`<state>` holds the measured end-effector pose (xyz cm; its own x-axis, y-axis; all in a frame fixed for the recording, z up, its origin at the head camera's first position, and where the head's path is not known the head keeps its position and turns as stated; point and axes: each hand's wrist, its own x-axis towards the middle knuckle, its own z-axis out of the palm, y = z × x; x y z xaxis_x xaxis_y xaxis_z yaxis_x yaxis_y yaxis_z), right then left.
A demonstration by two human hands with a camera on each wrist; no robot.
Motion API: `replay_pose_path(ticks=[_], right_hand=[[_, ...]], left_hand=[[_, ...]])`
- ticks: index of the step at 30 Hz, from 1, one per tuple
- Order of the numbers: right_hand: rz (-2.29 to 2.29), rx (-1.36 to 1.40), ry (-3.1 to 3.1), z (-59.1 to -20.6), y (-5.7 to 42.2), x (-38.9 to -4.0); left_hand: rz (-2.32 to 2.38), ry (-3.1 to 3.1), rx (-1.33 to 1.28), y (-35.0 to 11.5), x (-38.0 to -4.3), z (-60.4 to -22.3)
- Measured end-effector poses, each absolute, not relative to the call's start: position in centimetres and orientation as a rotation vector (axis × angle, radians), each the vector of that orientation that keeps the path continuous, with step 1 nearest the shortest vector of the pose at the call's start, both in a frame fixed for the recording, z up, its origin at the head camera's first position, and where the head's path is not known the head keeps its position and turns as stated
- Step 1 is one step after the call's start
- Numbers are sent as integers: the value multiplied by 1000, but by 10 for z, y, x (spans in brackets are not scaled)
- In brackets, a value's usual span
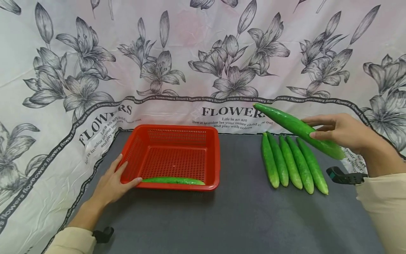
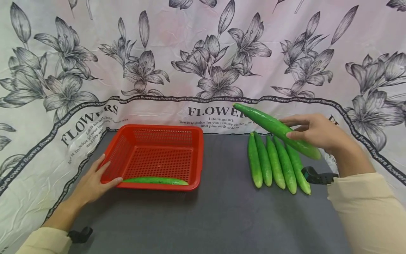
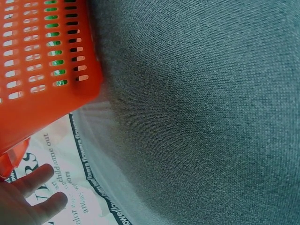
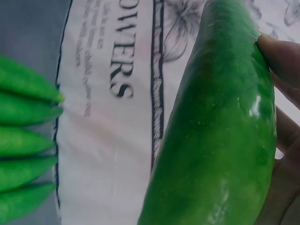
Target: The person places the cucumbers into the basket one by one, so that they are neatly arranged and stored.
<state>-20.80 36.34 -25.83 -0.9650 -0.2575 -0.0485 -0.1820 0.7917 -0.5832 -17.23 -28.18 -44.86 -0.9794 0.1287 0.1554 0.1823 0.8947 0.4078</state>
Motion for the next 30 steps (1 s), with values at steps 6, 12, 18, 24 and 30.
replay_pose_path(ticks=[6, 12, 18, 24, 30], right_hand=[[-868, -450, 2853, -244, 339, -208], [-887, -515, 2832, -236, 311, -211], [-923, -611, 2806, -232, 287, -215], [-920, -624, 2775, -230, 264, -218], [-958, -702, 2718, -229, 242, -224]], left_hand=[[-648, -2931, -243, -283, -172, -450], [-645, -2937, -235, -283, -172, -450], [-643, -2937, -231, -283, -172, -449], [-649, -2938, -231, -282, -172, -449], [-650, -2947, -230, -283, -172, -448]])
